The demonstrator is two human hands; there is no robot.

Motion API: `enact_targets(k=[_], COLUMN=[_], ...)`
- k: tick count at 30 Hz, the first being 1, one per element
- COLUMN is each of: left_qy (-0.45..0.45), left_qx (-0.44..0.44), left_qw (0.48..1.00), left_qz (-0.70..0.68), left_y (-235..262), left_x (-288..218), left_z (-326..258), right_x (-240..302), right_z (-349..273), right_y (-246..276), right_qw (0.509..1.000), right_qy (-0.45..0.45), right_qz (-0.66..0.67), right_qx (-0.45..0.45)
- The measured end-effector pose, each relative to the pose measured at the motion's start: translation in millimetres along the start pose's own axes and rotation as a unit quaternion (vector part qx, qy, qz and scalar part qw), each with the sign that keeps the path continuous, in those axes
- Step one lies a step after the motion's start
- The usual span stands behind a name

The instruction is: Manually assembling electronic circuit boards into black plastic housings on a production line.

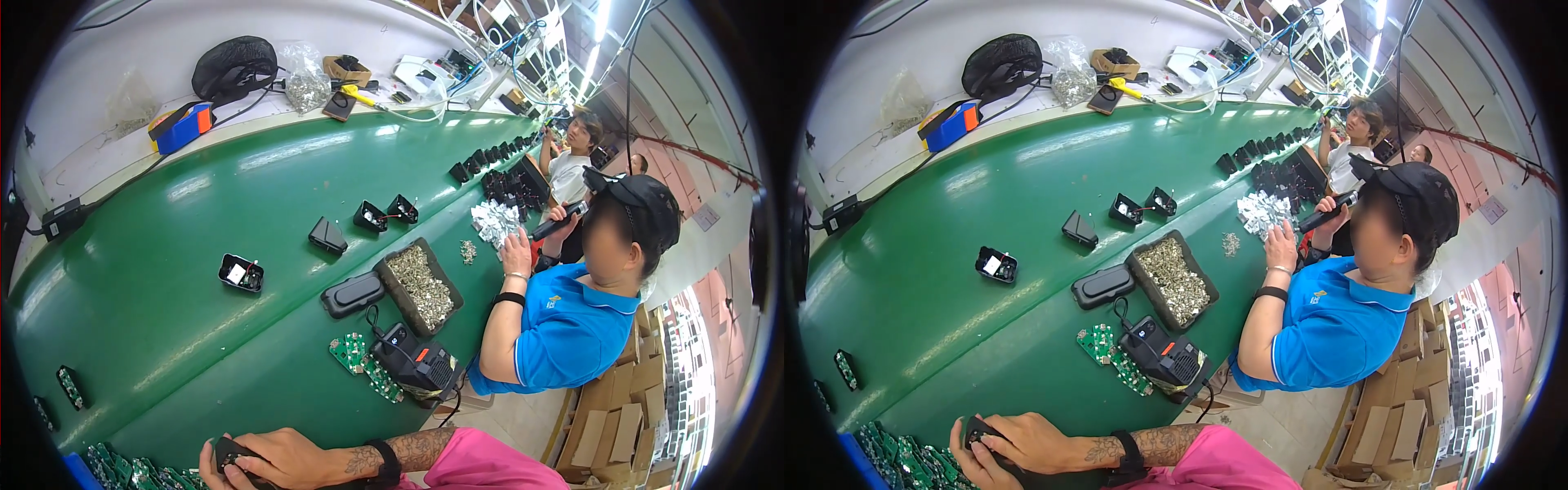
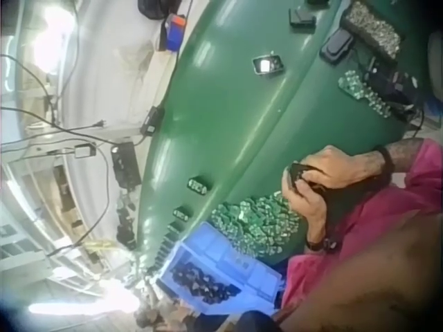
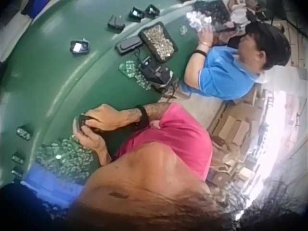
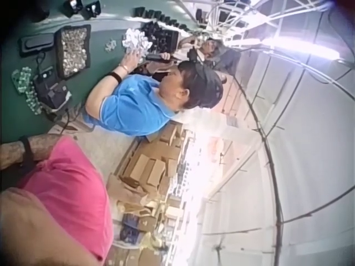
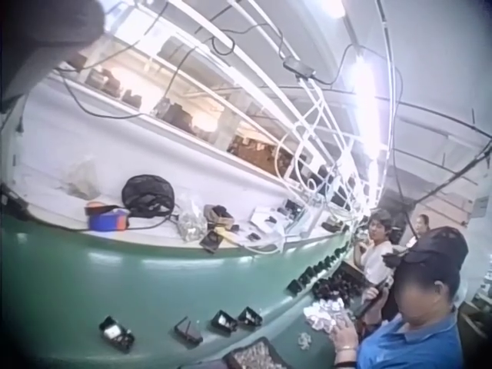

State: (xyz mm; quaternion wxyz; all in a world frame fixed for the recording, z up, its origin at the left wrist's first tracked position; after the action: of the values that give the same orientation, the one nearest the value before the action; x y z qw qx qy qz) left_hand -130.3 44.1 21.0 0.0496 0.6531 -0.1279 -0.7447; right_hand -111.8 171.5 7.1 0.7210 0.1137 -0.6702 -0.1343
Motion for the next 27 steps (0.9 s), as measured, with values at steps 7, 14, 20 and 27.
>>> enact_targets(k=[7, 14, 20, 27], left_qy=[-0.006, 0.072, -0.037, -0.014], left_qx=[0.01, -0.014, -0.071, 0.04], left_qw=[1.0, 0.978, 0.981, 0.981], left_qz=[0.002, -0.197, -0.177, -0.189], left_y=[-4, 10, 20, 6], left_x=[-6, 0, 6, -5], left_z=[6, 6, 1, -1], right_x=[15, 27, 11, -8], right_z=[5, 47, 133, 211], right_y=[24, 31, 16, -2], right_qw=[0.983, 0.993, 0.99, 0.965], right_qy=[0.046, -0.112, -0.113, -0.097], right_qz=[-0.173, -0.006, -0.081, -0.225], right_qx=[-0.032, 0.025, -0.023, -0.092])
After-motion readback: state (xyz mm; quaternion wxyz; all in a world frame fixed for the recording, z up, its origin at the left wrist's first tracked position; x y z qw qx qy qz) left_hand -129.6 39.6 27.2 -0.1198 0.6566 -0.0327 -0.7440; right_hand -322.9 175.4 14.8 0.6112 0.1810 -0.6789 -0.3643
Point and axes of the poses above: each hand's wrist, its own z-axis towards the middle knuckle, its own y-axis out of the back of the hand, x = y × z, the point moved 3 cm from there along z, towards the middle knuckle, and after that the axes turned 3 degrees about -z, right-handed, at the moved point
